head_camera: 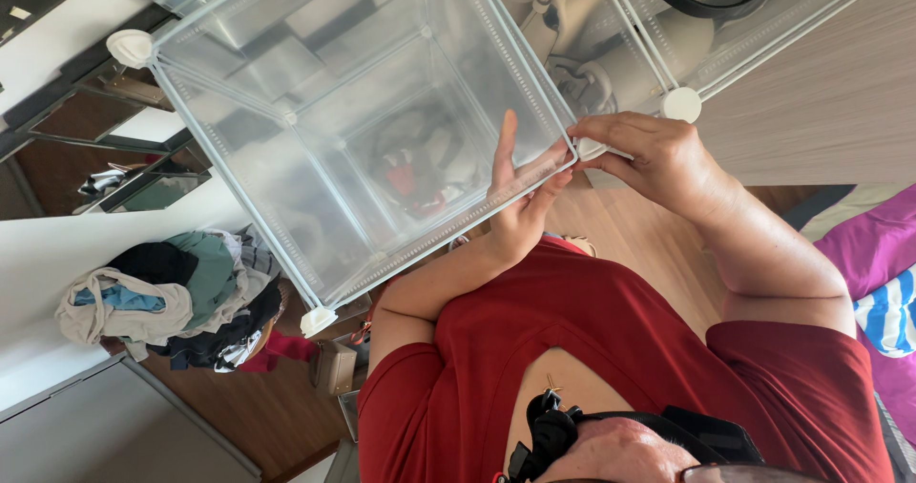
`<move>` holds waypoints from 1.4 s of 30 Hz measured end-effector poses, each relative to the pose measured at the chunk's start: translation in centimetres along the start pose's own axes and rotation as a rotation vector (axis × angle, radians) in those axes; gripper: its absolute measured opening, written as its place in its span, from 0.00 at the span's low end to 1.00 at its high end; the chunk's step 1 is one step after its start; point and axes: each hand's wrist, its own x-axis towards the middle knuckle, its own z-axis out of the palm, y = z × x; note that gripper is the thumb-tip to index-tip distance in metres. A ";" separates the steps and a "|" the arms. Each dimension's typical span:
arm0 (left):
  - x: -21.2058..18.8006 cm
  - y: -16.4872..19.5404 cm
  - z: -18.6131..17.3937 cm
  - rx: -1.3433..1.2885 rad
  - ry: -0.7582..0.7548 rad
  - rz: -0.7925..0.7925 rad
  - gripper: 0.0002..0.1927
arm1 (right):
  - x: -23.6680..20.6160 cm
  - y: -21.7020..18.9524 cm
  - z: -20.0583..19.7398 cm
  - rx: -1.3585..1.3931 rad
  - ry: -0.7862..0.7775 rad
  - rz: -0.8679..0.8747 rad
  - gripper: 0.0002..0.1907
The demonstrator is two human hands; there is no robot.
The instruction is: The person sits on a bed handling small items in a clear container on a side table, then stands and assembles a clear plastic storage cube, fitting panels together and pressing white corner clips into place by hand to build the organizer.
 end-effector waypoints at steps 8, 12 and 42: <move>0.2 0.1 0.0 -0.023 -0.010 0.013 0.44 | -0.1 0.1 0.3 0.041 0.023 -0.012 0.22; 0.4 0.4 0.1 -0.086 -0.005 0.002 0.44 | 0.0 -0.2 0.3 0.035 0.032 -0.025 0.22; 0.6 1.2 1.5 -0.247 0.164 -0.215 0.41 | -0.4 -0.5 1.1 0.123 0.118 0.040 0.14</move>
